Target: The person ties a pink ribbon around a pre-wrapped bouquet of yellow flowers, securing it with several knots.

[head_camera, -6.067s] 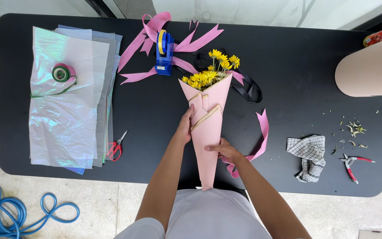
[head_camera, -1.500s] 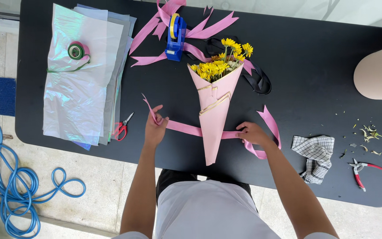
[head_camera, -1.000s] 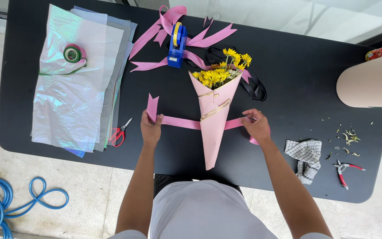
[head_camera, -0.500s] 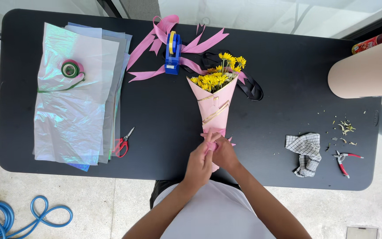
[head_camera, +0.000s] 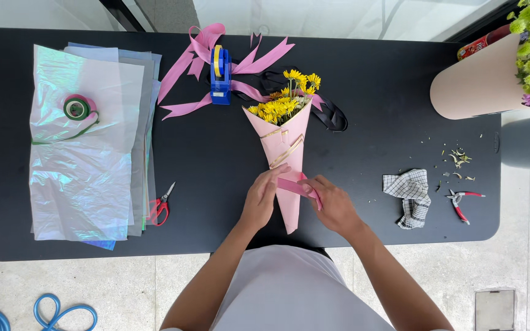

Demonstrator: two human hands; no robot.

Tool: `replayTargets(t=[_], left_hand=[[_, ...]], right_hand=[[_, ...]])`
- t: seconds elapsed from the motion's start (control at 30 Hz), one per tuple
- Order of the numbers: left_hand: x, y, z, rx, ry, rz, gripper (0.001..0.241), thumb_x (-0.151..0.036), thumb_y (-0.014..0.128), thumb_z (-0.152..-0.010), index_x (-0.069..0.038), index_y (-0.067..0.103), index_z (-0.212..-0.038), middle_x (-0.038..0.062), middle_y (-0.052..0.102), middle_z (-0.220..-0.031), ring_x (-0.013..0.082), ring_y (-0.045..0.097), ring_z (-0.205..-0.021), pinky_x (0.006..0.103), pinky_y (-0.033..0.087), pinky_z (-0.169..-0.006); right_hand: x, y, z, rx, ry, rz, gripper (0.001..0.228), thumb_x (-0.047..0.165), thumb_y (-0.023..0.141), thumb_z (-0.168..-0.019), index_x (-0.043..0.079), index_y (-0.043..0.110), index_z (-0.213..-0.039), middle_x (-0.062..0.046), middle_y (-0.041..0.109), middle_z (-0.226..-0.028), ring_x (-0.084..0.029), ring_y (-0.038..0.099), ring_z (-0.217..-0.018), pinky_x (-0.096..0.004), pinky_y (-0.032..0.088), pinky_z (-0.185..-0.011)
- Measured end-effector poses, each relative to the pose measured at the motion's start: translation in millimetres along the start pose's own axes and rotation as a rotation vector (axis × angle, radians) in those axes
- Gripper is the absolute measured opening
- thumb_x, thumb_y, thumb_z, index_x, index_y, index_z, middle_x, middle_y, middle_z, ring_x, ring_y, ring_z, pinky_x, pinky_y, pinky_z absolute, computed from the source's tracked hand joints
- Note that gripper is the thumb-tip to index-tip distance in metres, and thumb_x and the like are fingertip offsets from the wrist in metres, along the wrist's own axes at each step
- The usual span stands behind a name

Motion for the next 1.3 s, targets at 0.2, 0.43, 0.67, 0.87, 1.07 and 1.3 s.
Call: replayTargets(t=[0.2, 0.43, 0.67, 0.87, 1.07, 1.3], left_hand=[[72.4, 11.7, -41.0, 0.289, -0.198, -0.773, 0.023, -0.033, 0.056, -0.102, -0.032, 0.073, -0.118, -0.001, 0.074, -0.112, 0.0265, 0.065, -0.117, 0.0461, 0.049, -0.103], [202.6, -9.7, -80.6, 0.338, -0.501, -0.848, 0.032, -0.042, 0.061, -0.092, -0.032, 0.075, -0.118, 0.0, 0.077, -0.115, 0.0297, 0.066, -0.121, 0.0428, 0.052, -0.104], [128.5, 10.4, -83.2, 0.529, -0.569, -0.815, 0.035, -0.043, 0.067, -0.084, -0.034, 0.077, -0.117, 0.0, 0.076, -0.121, 0.0255, 0.065, -0.125, 0.0384, 0.05, -0.107], [146.1, 38.9, -92.2, 0.81, -0.451, -1.013, 0.033, -0.034, 0.069, -0.074, -0.035, 0.08, -0.106, 0.003, 0.078, -0.111, 0.0307, 0.068, -0.119, 0.0397, 0.051, -0.106], [202.2, 28.8, -105.8, 0.735, -0.356, -0.807, 0.028, -0.018, 0.062, -0.081, -0.017, 0.08, -0.103, 0.019, 0.077, -0.101, 0.0435, 0.071, -0.105, 0.0463, 0.057, -0.091], [62.2, 21.8, -62.0, 0.413, -0.504, -0.082, 0.019, -0.032, 0.066, -0.094, -0.016, 0.075, -0.089, -0.002, 0.068, -0.08, 0.0105, 0.06, -0.073, 0.0218, 0.048, -0.071]], right_hand=[[37.9, -27.5, 11.1, 0.083, -0.02, 0.256, 0.028, 0.041, 0.045, -0.105, 0.033, 0.067, -0.12, 0.001, 0.058, -0.105, -0.03, 0.075, -0.082, -0.046, 0.064, -0.077], [24.3, -35.0, 12.0, -0.184, 0.106, 0.316, 0.02, 0.037, 0.068, -0.097, 0.025, 0.074, -0.083, 0.006, 0.059, -0.08, -0.024, 0.072, -0.066, -0.041, 0.064, -0.064], [-2.3, -46.2, 2.6, -0.078, 0.313, 0.153, 0.018, 0.039, 0.072, -0.092, 0.022, 0.077, -0.093, 0.002, 0.071, -0.097, -0.031, 0.075, -0.081, -0.046, 0.063, -0.073], [48.5, -64.3, -1.0, 0.058, 0.198, 0.068, 0.022, 0.035, 0.068, -0.097, 0.016, 0.074, -0.086, -0.001, 0.071, -0.096, -0.026, 0.074, -0.084, -0.037, 0.061, -0.073], [74.0, -71.5, -2.8, 0.111, 0.158, -0.276, 0.025, 0.029, 0.057, -0.103, 0.009, 0.067, -0.09, -0.007, 0.063, -0.068, -0.018, 0.07, -0.062, -0.034, 0.055, -0.064], [-0.4, -20.6, -28.4, 0.036, 0.356, -0.832, 0.021, 0.017, 0.05, -0.105, 0.004, 0.065, -0.098, -0.009, 0.061, -0.062, -0.016, 0.063, -0.044, -0.023, 0.049, -0.041]])
Point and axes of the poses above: each hand's wrist, its own z-axis away from the middle knuckle, its own y-axis out of the palm, x = y × z, the point moved 5 cm from there along -z, towards the middle knuckle
